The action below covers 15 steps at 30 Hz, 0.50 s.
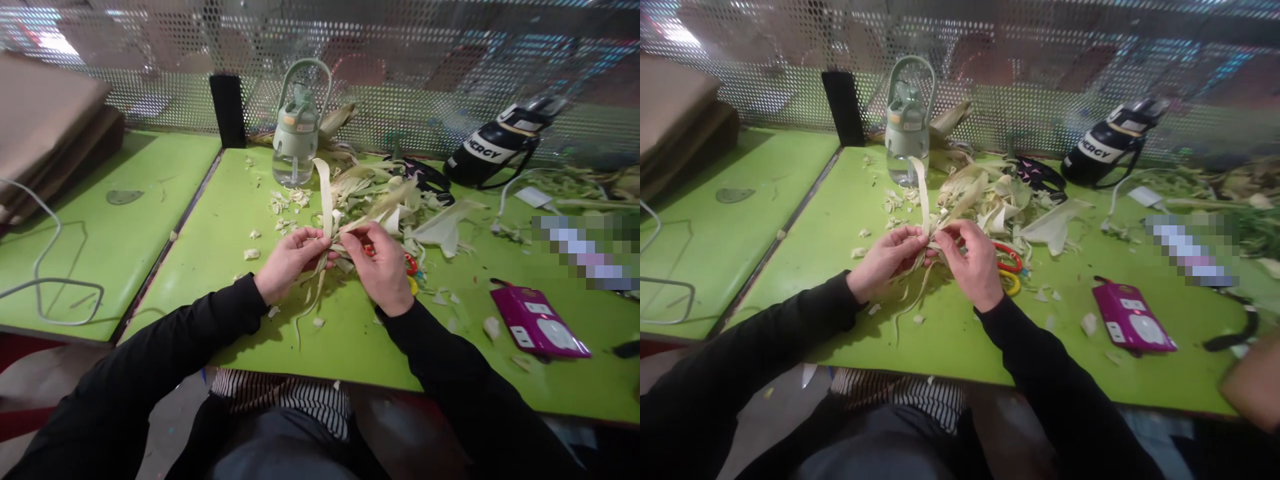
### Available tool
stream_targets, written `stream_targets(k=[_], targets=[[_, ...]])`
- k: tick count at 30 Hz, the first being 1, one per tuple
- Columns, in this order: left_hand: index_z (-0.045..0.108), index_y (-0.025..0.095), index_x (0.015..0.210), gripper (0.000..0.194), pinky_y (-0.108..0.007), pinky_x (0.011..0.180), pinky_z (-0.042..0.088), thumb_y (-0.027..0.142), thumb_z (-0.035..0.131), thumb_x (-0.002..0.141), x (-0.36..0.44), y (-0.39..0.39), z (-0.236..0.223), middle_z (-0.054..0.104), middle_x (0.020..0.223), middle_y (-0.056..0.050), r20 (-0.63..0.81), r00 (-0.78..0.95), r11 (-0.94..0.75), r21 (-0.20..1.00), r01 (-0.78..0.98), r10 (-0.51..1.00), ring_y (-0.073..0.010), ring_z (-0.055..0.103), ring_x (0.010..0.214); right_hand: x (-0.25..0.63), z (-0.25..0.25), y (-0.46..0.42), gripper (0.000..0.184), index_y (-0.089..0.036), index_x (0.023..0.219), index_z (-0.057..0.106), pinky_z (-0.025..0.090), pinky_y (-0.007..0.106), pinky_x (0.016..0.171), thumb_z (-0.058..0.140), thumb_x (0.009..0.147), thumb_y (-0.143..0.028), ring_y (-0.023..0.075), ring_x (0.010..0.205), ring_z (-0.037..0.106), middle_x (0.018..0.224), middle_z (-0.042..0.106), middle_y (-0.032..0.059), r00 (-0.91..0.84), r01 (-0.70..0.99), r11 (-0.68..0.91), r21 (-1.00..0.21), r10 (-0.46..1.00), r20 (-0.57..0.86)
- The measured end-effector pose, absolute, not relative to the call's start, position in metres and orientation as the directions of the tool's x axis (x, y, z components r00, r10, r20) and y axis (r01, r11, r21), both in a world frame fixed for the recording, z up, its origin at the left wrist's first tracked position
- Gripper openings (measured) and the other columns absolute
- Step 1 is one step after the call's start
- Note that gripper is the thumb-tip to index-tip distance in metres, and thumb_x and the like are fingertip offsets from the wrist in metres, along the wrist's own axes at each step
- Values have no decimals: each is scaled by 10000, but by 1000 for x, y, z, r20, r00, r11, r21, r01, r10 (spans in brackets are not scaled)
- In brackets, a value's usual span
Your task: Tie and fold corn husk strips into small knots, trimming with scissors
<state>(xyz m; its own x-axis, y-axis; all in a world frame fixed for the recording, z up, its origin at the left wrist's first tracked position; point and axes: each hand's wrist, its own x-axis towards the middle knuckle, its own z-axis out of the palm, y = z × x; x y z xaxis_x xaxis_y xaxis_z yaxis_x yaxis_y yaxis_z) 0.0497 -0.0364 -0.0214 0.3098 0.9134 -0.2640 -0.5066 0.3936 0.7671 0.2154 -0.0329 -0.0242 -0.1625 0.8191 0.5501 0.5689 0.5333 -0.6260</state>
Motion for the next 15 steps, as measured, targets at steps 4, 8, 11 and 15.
stream_targets(k=[4,8,11,15], targets=[[569,122,870,106,-175,624,541,53,561,950,46,-35,-20,693,691,12,-247,293,370,773,-515,924,-56,654,547,217,-19,-35,238,-210,960,668,571,340,710,744,850,-407,191,791,710,893,754,39,-218,547,473,-690,877,428],[589,109,880,111,-160,645,544,22,560,943,46,-33,-23,722,718,-12,-238,310,374,765,-524,920,-66,700,624,217,-18,-34,147,-212,895,678,581,321,700,677,912,-358,168,740,726,827,759,16,-210,494,457,-740,888,408],[607,102,902,105,-170,655,549,14,561,939,46,-31,-24,743,756,-30,-221,325,373,754,-540,919,-79,717,660,218,-17,-33,134,-210,873,675,573,317,696,698,894,-341,163,726,713,811,750,11,-188,518,458,-722,885,426],[609,102,896,116,-186,657,547,10,553,941,46,-31,-24,742,745,-33,-244,307,382,737,-558,920,-88,718,669,222,-9,-32,154,-210,879,700,570,328,730,734,857,-359,168,775,697,854,743,24,-164,507,434,-745,897,410]])
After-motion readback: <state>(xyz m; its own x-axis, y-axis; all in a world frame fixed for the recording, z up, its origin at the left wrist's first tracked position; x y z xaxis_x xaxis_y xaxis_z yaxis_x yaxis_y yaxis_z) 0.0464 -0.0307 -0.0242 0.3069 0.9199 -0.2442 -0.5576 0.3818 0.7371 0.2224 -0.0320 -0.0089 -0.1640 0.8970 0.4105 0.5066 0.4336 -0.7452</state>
